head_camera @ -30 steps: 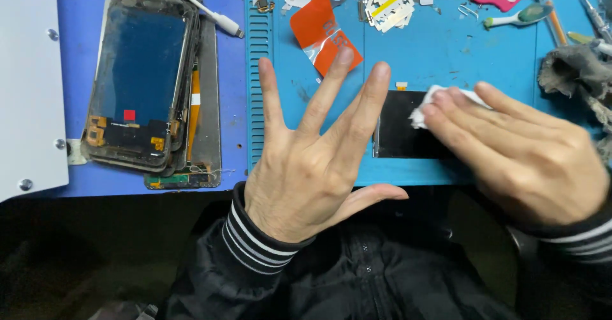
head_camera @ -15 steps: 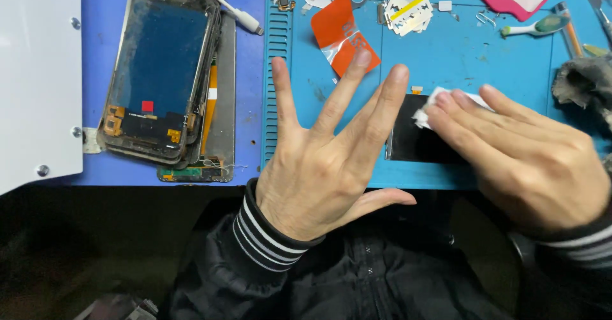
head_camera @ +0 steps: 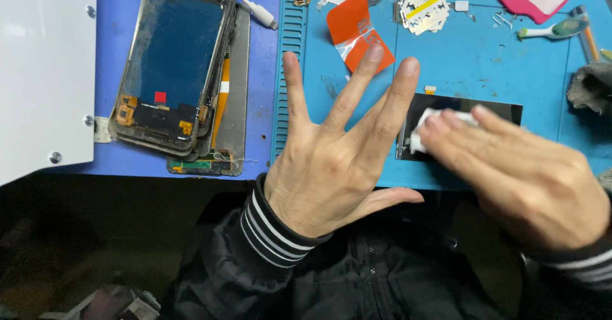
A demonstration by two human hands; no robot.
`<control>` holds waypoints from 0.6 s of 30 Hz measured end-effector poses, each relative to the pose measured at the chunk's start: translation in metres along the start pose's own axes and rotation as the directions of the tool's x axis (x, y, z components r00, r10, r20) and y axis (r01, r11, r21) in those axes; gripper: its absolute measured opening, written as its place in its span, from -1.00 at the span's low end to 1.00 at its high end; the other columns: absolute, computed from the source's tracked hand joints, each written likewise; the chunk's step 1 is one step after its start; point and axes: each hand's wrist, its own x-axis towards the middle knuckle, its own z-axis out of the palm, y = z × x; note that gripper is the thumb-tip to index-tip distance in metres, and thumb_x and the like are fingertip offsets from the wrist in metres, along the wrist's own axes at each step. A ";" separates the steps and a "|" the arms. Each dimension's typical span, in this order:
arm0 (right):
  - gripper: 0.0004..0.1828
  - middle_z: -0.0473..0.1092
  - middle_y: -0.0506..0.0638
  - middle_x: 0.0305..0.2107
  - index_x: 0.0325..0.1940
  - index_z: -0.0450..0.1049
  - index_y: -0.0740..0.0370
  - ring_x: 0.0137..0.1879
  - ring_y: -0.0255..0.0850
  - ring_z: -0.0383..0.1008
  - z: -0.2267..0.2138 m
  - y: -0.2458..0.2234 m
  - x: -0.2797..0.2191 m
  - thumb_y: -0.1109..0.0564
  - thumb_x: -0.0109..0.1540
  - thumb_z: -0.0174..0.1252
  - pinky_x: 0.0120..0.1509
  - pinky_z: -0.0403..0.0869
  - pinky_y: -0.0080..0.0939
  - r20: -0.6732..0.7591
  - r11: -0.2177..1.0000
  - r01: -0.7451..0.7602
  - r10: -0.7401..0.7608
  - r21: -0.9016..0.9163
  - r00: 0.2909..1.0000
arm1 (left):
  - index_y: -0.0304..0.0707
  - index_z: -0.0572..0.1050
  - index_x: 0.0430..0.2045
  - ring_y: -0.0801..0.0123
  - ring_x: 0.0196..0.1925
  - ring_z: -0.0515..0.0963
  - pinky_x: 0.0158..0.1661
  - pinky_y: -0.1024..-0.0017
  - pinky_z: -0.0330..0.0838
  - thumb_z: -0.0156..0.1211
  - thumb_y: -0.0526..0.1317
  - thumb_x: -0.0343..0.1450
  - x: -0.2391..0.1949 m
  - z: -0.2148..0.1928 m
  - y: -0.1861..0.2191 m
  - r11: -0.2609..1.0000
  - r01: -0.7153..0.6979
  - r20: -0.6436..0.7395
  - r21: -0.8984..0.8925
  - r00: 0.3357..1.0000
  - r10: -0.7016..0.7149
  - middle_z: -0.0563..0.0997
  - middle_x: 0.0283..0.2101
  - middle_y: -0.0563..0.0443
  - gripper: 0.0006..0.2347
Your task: The person cleans a small rectangular electronic component, likely a phone screen, using a spray bottle and paper towels. They spray the component and wipe it repeatedly, then switch to a fresh paper towel to continue cleaning the surface and edges.
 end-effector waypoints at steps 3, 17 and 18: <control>-0.50 0.35 0.35 0.31 0.36 0.33 0.49 0.43 0.16 0.38 0.010 0.011 0.010 0.17 0.45 -0.32 0.58 0.31 0.22 -0.006 0.992 0.096 -0.097 -0.082 0.995 | -0.39 0.21 0.38 0.09 0.56 0.11 0.24 -0.71 -0.09 0.64 0.60 0.24 0.000 -0.001 0.000 0.999 -0.004 -0.033 -0.037 0.999 0.003 0.23 0.50 -0.01 0.14; -0.54 0.38 0.26 0.29 0.36 0.34 0.42 0.42 0.08 0.40 0.012 0.002 0.011 0.21 0.42 -0.22 0.57 0.32 0.15 0.016 0.995 0.058 -0.057 -0.079 0.998 | -0.36 0.08 0.42 0.11 0.58 0.08 0.28 -0.65 -0.06 0.51 0.72 0.30 0.002 -0.003 0.000 0.999 -0.005 0.033 0.033 0.999 0.004 0.18 0.54 0.05 0.20; -0.55 0.40 0.31 0.29 0.37 0.36 0.45 0.42 0.13 0.41 0.016 0.005 0.017 0.25 0.44 -0.20 0.55 0.35 0.16 -0.018 0.989 0.049 -0.052 -0.141 0.998 | -0.35 0.08 0.43 0.09 0.58 0.07 0.28 -0.65 -0.07 0.46 0.73 0.33 0.002 -0.004 -0.001 0.999 -0.002 0.045 0.040 0.999 0.000 0.16 0.54 0.02 0.17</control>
